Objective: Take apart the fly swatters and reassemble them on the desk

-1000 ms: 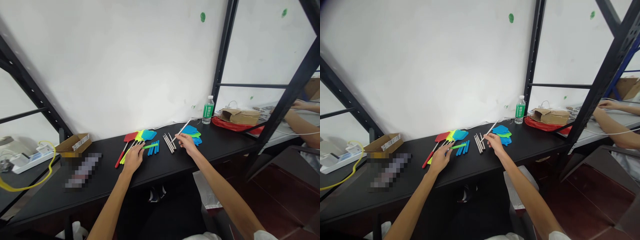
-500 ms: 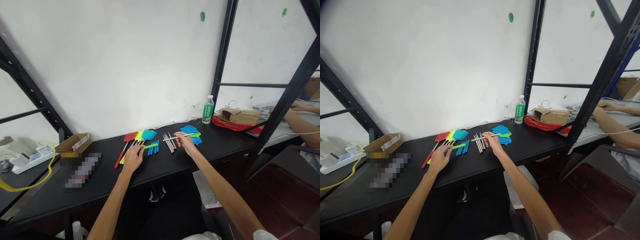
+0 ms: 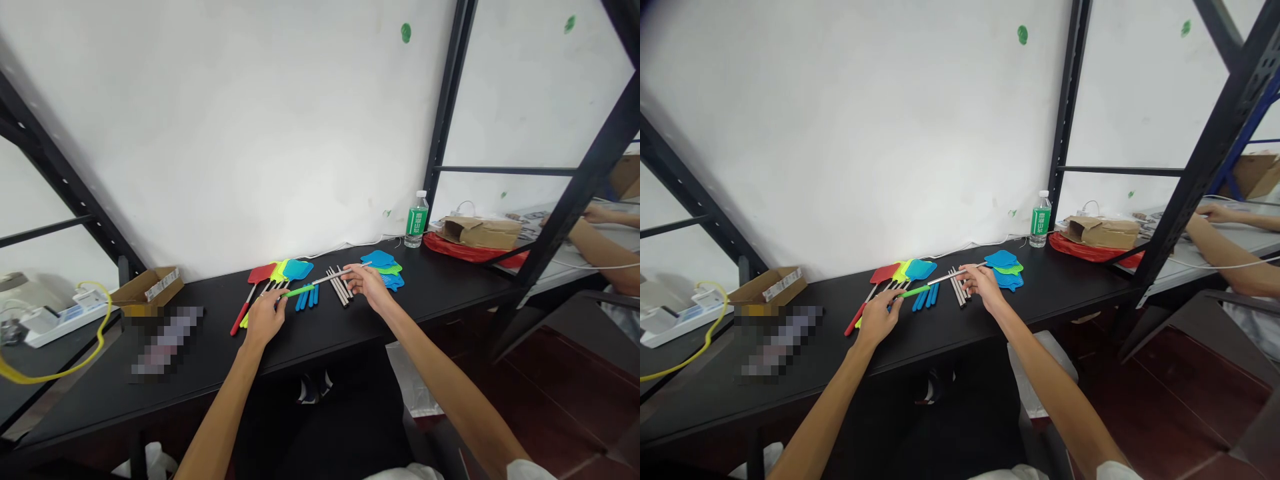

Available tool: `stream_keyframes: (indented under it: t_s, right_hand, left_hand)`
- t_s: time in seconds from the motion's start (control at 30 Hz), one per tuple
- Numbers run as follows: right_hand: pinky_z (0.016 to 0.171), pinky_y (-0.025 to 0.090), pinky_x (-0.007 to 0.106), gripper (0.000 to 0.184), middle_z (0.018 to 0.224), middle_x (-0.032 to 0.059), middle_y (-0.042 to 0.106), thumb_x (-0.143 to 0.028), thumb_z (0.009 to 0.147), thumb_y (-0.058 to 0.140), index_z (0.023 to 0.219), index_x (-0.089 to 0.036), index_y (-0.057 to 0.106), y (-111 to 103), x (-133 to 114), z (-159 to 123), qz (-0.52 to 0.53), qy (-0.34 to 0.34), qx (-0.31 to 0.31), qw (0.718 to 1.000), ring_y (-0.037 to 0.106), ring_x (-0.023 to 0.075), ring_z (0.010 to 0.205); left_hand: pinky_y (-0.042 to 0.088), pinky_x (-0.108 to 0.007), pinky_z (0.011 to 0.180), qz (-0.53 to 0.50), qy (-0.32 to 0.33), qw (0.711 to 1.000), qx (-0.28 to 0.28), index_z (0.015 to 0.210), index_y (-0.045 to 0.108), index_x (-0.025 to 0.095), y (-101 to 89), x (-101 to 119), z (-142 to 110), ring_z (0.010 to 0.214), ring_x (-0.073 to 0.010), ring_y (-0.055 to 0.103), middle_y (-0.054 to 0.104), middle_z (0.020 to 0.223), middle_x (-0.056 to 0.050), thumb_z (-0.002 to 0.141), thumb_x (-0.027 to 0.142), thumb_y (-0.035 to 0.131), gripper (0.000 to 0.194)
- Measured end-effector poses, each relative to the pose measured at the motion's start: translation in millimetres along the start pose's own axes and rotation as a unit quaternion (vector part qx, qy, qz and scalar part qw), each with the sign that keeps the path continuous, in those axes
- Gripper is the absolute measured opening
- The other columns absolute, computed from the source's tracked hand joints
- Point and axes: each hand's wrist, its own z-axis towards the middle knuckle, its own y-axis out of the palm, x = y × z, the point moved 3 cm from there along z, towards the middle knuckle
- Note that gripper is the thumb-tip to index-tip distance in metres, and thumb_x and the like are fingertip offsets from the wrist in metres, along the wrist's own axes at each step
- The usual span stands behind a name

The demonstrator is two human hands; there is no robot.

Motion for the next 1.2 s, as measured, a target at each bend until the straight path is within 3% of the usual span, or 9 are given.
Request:
stream_keyframes:
  t_s: [0.83,1.03,1.2]
  right_hand:
    - [0.043,0.042,0.019,0.026,0.075,0.0071,0.072,-0.039,0.078,0.065,0.087,-0.015,0.07,3.3,3.5,-2.2,0.01,0.013,0.022,1.0,0.06,0.0113,0.051]
    - [0.042,0.042,0.019,0.026,0.075,0.0072,0.072,-0.039,0.078,0.064,0.086,-0.016,0.07,3.9,3.7,-2.4,0.004,0.012,0.024,1.0,0.06,0.0112,0.051]
    - [0.043,0.043,0.019,0.027,0.077,0.0083,0.073,-0.041,0.08,0.065,0.087,-0.016,0.07,4.8,3.1,-3.1,-0.01,0.002,0.02,1.0,0.06,0.0114,0.052]
  left_hand:
    - [0.051,-0.036,0.086,-0.023,0.0,1.0,-0.001,0.11,0.068,0.023,0.7,-1.1,0.7,0.1,-0.0239,0.066,0.072,0.11,-0.005,0.094,0.028,0.044,0.03]
    - [0.052,-0.035,0.082,-0.054,0.007,0.998,-0.013,0.112,0.066,0.023,1.1,-0.7,1.1,0.092,-0.0221,0.069,0.074,0.099,-0.004,0.095,0.028,0.042,0.03]
    - [0.052,-0.035,0.083,-0.062,0.017,0.998,-0.012,0.112,0.066,0.023,0.6,-0.8,0.1,0.094,-0.0221,0.069,0.074,0.101,-0.005,0.095,0.029,0.043,0.03]
